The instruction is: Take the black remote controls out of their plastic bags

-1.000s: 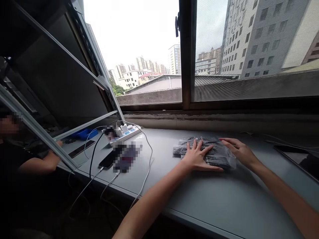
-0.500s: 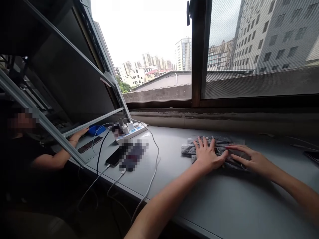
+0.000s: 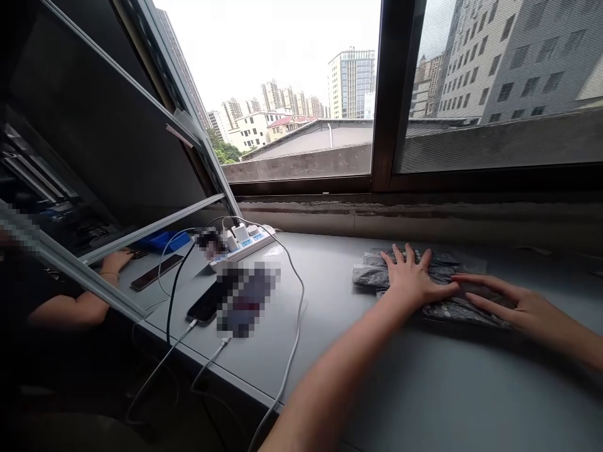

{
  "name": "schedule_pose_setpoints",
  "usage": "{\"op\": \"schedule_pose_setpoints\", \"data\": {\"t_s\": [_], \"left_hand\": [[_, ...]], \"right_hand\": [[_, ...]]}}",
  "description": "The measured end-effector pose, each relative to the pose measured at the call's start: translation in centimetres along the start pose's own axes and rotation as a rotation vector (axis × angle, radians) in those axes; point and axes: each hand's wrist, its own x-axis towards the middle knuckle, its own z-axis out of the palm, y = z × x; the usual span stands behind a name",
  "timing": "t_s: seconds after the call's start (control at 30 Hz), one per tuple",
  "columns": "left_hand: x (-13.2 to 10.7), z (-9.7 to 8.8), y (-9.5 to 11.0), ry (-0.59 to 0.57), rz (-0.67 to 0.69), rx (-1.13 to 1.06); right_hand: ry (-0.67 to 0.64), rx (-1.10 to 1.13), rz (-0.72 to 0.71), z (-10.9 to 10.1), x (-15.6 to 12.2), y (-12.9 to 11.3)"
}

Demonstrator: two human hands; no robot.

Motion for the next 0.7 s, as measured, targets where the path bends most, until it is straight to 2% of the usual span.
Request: {"op": "schedule_pose_setpoints", "data": {"t_s": [0.1, 0.2, 0.27, 0.4, 0.53, 0.7], "left_hand": [[0.1, 0.1, -0.2, 0.003, -0.005, 0.002], [0.1, 0.0, 0.0, 0.013, -0.024, -0.003], [0.0, -0.1, 0.0, 0.015, -0.05, -0.01], [-0.2, -0.7, -0.1, 0.01, -0.143, -0.026], [-0.3, -1.3, -0.7, 0.019, -0.232, -0.019], [-0.1, -1.9, -2.2, 0.101, -0.405, 0.062]], "right_hand": [[0.011, -0.015, -0.005, -0.1, 0.0, -0.1], [0.09, -0.012, -0.033, -0.2, 0.0, -0.4], [0.124, 0.0, 0.0, -0.3, 0.0, -0.3], [0.158, -0.007, 0.094, -0.3, -0.3, -0.2], [0.182, -0.023, 0.079, -0.1, -0.4, -0.6], [0.199, -0.039, 0.03, -0.2, -0.7, -2.2]]}}
